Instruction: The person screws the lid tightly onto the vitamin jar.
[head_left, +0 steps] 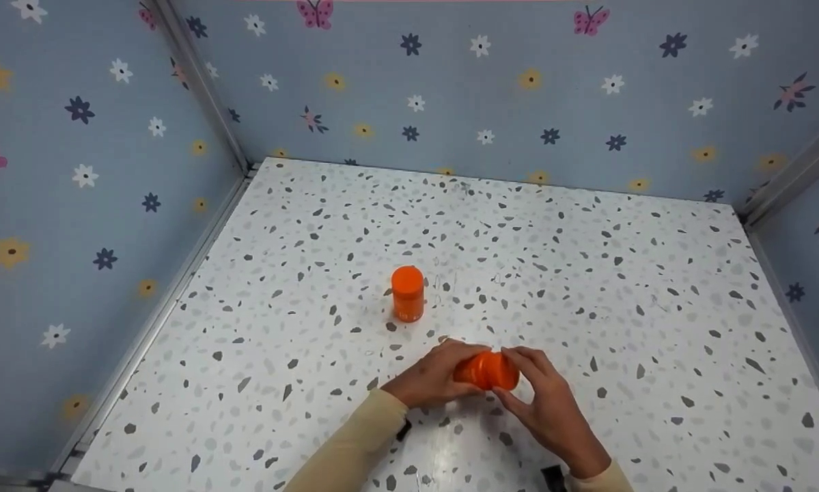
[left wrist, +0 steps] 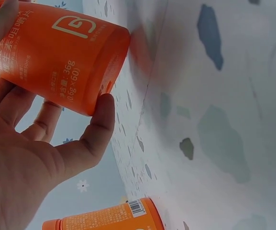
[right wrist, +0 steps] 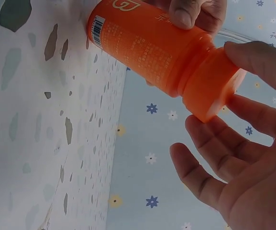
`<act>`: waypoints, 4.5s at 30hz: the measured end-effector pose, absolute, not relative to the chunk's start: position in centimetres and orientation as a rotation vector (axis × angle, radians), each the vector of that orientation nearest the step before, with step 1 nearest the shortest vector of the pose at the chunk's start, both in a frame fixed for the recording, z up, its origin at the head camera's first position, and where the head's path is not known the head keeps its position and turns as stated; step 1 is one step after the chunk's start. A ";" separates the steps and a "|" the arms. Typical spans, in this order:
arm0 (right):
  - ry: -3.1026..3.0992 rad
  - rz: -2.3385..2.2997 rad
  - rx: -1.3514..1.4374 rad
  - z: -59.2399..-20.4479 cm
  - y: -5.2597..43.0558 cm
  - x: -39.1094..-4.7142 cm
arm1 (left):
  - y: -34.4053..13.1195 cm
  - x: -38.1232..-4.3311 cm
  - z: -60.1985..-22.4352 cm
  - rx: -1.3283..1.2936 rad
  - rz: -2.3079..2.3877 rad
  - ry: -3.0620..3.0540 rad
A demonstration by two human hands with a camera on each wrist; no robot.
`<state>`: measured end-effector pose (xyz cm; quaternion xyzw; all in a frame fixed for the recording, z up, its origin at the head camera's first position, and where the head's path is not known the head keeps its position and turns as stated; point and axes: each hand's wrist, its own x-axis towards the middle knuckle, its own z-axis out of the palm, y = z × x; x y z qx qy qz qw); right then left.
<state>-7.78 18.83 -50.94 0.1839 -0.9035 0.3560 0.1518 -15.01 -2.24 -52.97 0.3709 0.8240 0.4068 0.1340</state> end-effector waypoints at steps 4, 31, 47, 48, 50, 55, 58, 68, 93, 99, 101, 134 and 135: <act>-2.628 1.023 0.518 -50.9 18.8 -7.8 | -2.2 -15.0 -53.0 1.081 1.178 2.387; -2.778 0.978 0.274 -50.2 18.1 -8.4 | -2.1 -14.9 -52.8 0.987 1.164 2.379; -2.794 1.024 0.510 -49.8 19.4 -8.1 | -2.1 -15.0 -53.0 1.100 1.171 2.405; -2.806 1.026 0.530 -49.7 19.4 -8.0 | -2.1 -14.9 -53.0 1.096 1.170 2.402; -2.812 1.027 0.577 -49.7 19.5 -8.0 | -2.1 -15.0 -52.9 1.092 1.170 2.397; -2.755 1.022 0.645 -49.8 19.5 -8.0 | -2.1 -15.1 -52.9 1.113 1.180 2.378; -2.734 1.020 0.634 -49.8 19.3 -8.1 | -2.1 -15.1 -52.9 1.103 1.180 2.371; -2.811 0.977 0.434 -49.7 18.7 -8.3 | -2.0 -15.1 -52.9 1.083 1.168 2.384; -2.861 0.973 0.548 -49.4 19.5 -8.2 | -2.1 -15.1 -53.0 1.067 1.185 2.381; -2.852 0.927 0.603 -49.4 19.6 -8.1 | -2.2 -15.1 -53.0 1.075 1.206 2.373; -2.843 0.915 0.591 -49.5 19.5 -8.1 | -2.2 -15.0 -52.9 1.067 1.204 2.374; -2.764 0.909 0.777 -49.8 20.2 -8.3 | -2.3 -15.0 -53.3 1.103 1.221 2.377; -2.758 0.907 0.782 -49.8 20.2 -8.3 | -2.3 -15.0 -53.3 1.110 1.220 2.379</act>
